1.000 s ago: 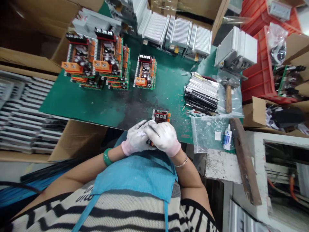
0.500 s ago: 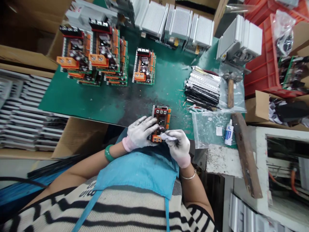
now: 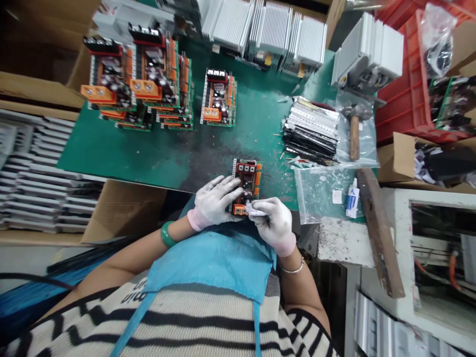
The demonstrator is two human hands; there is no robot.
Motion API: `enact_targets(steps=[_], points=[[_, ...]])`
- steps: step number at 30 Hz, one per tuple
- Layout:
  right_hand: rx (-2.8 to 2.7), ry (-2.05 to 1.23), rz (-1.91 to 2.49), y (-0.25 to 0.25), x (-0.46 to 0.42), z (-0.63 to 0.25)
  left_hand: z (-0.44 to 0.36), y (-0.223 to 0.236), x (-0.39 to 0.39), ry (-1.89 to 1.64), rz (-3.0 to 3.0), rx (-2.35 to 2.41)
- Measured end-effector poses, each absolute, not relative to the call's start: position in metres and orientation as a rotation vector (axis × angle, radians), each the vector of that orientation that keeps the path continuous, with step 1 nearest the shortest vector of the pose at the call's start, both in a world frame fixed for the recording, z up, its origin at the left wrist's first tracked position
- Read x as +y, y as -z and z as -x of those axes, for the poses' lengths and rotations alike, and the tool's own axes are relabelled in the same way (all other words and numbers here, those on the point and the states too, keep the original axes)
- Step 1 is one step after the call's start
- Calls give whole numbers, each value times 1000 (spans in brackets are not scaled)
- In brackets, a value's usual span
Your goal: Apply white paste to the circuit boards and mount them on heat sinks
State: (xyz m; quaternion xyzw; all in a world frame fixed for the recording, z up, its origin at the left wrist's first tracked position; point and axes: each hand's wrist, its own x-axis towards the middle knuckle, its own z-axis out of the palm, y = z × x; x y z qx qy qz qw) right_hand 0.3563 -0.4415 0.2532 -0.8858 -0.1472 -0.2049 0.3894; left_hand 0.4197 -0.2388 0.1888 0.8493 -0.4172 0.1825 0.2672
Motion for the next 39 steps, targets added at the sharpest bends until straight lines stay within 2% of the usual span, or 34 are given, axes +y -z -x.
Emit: enact_targets(steps=[15, 21, 27, 39], points=[[-282, 618, 2106, -230, -441, -320, -419, -190, -239, -404, -2307, -1078], [-664, 635, 2280, -246, -431, -326, -420, -192, -239, -486, -2283, -1112], [-1081, 596, 2313, -262, -413, -341, -419, -193, -239, -424, -2312, -1085], [-1048, 544, 2419, -272, -409, -346, -419, -192, -237, -466, -2305, -1112]])
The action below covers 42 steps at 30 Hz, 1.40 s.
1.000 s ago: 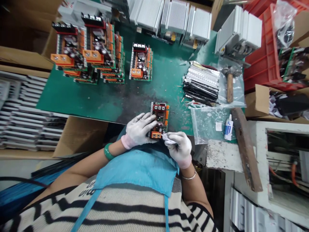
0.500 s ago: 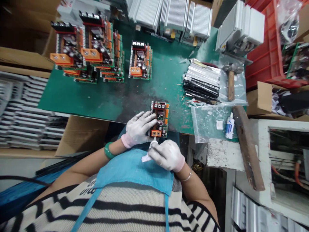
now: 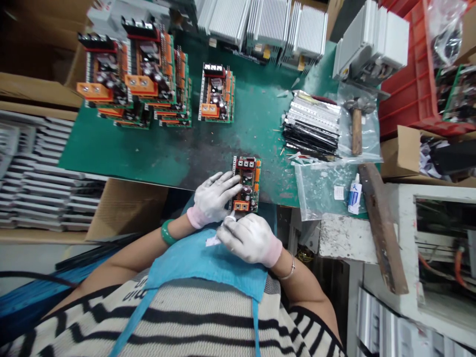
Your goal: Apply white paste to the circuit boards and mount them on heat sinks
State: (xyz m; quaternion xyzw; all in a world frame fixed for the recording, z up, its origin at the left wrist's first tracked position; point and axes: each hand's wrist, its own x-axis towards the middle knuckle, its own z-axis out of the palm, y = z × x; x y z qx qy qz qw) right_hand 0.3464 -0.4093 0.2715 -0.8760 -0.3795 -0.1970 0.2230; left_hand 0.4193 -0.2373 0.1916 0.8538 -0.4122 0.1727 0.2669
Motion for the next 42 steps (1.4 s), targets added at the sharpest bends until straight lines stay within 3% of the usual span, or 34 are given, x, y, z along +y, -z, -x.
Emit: enact_targets(steps=[6, 11, 16, 20, 29, 35, 42], points=[[-609, 568, 2351, -265, -441, -328, -420, -192, -239, -495, -2280, -1114], [183, 819, 2185, -245, -467, -307, -421, -194, -239, -515, -2278, -1110], [543, 1008, 2161, -245, -466, -322, -422, -199, -237, -504, -2235, -1134], [550, 876, 1818, -243, -459, -342, -422, -199, -237, -485, -2174, -1176], [322, 642, 2169, -233, -464, -354, -421, -200, -243, -478, -2129, -1293], [568, 581, 2088, -224, -462, -367, -419, -202, -244, -472, -2170, -1300], [607, 619, 1889, -227, -465, -377, -417, -207, -238, -227, -2301, -1251]])
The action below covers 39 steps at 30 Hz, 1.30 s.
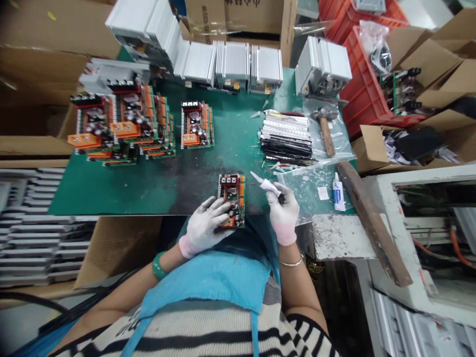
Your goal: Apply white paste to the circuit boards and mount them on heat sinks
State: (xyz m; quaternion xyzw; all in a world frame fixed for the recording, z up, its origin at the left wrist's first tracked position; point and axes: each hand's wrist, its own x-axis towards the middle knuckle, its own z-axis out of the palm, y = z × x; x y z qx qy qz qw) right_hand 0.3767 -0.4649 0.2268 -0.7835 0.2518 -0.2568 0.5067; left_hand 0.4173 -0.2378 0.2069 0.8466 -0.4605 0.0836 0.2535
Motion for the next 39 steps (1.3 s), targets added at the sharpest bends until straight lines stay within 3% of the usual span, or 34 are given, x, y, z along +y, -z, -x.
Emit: enact_targets(steps=[9, 39], points=[[620, 390, 1897, -235, -466, -390, -420, -209, -238, -258, -2265, -1271], [607, 399, 2097, -239, -464, -388, -419, -205, -238, -320, -2240, -1273]])
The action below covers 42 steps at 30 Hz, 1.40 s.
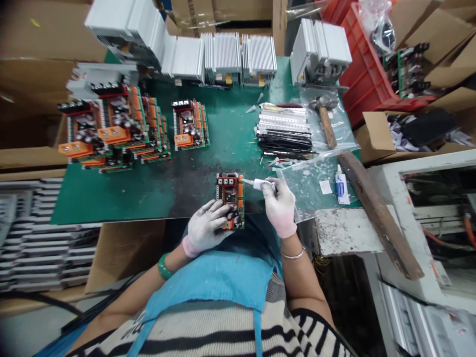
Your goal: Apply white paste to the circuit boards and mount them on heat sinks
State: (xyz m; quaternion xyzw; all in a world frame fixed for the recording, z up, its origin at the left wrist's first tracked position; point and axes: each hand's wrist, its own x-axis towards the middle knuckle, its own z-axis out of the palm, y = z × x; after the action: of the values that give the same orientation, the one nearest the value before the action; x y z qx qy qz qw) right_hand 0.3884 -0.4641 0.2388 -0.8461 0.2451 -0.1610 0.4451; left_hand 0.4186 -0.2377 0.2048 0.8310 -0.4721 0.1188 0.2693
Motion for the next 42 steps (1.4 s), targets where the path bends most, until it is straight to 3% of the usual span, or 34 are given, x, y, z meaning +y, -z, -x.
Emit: enact_targets(steps=[42], points=[[471, 501, 2238, -231, -461, -355, -419, -201, -237, -282, -2256, -1310]])
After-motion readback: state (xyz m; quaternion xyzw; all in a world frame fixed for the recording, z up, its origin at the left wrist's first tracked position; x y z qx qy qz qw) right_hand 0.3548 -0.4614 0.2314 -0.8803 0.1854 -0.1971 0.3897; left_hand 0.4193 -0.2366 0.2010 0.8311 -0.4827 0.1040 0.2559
